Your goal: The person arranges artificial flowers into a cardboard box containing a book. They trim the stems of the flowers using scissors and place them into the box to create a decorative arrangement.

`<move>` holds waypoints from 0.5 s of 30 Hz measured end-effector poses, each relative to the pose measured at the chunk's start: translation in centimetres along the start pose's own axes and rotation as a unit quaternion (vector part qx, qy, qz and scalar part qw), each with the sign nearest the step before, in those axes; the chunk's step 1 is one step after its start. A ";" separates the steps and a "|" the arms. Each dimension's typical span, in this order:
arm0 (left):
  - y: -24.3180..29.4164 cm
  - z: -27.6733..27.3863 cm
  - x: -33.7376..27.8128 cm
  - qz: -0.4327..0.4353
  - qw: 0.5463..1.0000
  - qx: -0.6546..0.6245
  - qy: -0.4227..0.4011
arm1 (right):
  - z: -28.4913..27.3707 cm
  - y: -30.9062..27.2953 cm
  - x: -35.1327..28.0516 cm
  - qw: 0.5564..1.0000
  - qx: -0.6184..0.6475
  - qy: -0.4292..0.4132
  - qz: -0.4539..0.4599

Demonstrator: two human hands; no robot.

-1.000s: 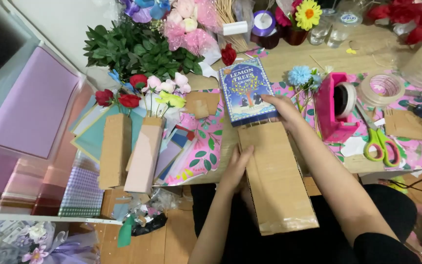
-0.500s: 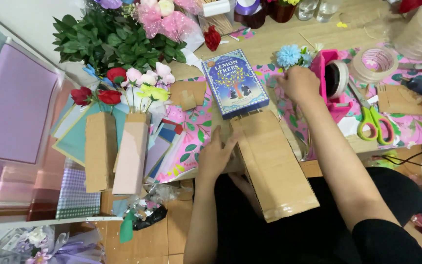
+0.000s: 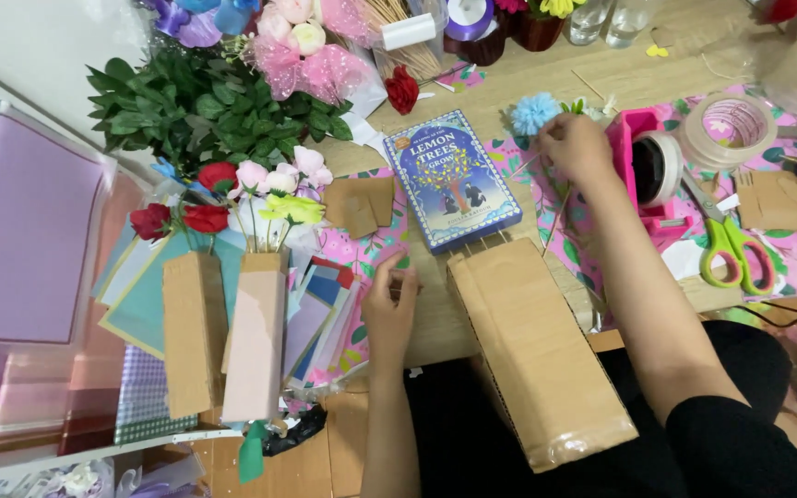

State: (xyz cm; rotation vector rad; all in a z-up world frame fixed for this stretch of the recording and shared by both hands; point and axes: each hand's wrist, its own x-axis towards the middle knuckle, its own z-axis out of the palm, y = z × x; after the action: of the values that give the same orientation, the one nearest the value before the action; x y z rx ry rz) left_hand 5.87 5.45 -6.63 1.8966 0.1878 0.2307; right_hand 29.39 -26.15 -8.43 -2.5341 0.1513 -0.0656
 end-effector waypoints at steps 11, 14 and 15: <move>-4.2 3.0 1.8 0.119 0.991 -0.004 0.059 | -0.5 -2.3 -3.2 0.978 -0.181 -0.092 0.045; -3.7 2.7 1.5 0.133 0.989 -0.011 0.061 | 0.6 0.6 -2.3 0.998 -0.024 -0.053 0.018; -3.4 2.6 1.2 0.138 0.989 -0.018 0.055 | 1.4 2.5 -1.8 0.996 0.088 -0.008 -0.012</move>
State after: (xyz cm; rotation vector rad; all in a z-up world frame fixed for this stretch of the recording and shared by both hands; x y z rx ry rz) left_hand 7.66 4.53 -10.61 1.8725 -0.0063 0.5238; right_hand 27.46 -27.13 -11.04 -2.3601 0.1034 -0.0645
